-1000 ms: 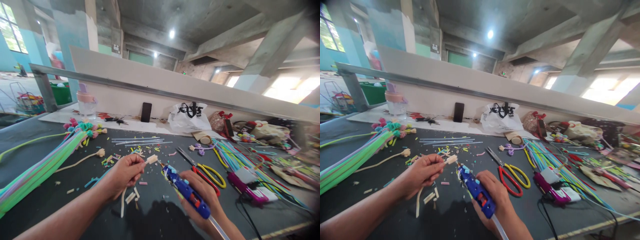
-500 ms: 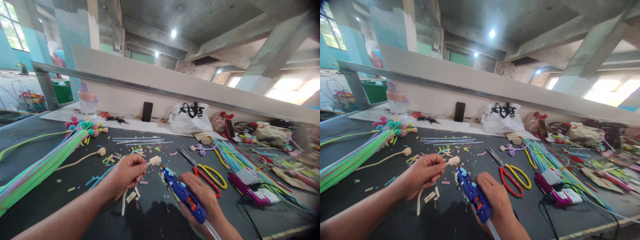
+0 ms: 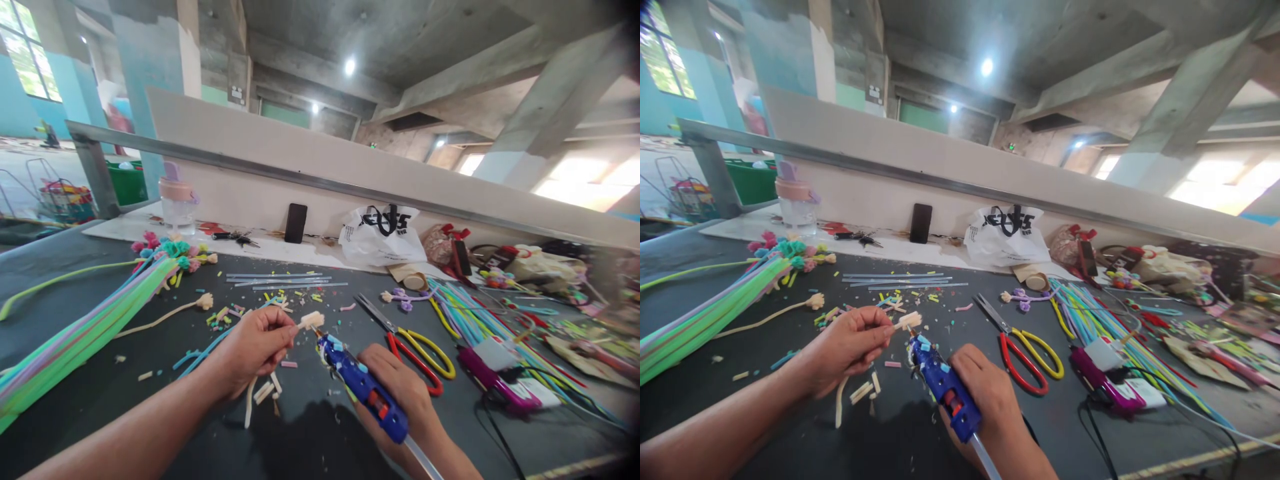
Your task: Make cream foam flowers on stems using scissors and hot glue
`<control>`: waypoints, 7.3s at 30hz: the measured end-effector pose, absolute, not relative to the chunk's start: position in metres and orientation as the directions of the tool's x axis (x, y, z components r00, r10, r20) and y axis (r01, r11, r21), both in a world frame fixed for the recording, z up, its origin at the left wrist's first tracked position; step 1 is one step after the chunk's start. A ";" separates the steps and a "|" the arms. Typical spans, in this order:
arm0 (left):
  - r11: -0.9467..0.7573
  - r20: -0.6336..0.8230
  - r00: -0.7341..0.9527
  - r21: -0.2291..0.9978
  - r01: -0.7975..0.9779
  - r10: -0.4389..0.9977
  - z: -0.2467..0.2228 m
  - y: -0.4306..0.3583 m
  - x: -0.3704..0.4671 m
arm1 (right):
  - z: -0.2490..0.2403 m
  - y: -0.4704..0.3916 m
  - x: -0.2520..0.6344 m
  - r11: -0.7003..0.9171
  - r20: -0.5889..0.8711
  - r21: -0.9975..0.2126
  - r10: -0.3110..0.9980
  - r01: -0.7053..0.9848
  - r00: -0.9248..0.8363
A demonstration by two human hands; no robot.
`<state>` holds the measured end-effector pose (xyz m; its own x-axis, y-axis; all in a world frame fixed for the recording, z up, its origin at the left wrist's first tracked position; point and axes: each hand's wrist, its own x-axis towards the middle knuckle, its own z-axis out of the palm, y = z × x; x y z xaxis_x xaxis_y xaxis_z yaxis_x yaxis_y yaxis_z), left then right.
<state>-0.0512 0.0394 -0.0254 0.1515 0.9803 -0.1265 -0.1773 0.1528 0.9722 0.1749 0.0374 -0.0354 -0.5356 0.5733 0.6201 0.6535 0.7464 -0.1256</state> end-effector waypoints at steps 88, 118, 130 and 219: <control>0.171 0.006 0.316 0.831 -0.529 0.949 -0.043 0.058 -0.076 | -0.037 0.041 0.065 0.586 -0.067 -0.151 0.797 0.796 -0.600; 0.395 -0.307 0.302 0.870 -0.296 0.903 -0.028 0.036 -0.041 | -0.010 0.038 0.153 0.201 0.165 -0.931 0.976 0.305 -0.139; 0.417 -0.321 0.351 0.876 -0.243 0.880 -0.024 0.029 -0.038 | -0.010 0.036 0.136 0.512 0.528 -0.732 0.843 0.450 -0.101; 0.262 -0.281 0.264 0.959 0.104 0.923 -0.026 0.032 -0.038 | -0.037 0.028 0.131 0.410 0.356 -0.862 0.908 0.297 -0.219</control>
<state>-0.0380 0.0323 -0.0257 0.2637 0.9228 -0.2809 0.1039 0.2623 0.9594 0.1305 0.0281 -0.0368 -0.2194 0.9082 0.3564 0.2968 0.4102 -0.8624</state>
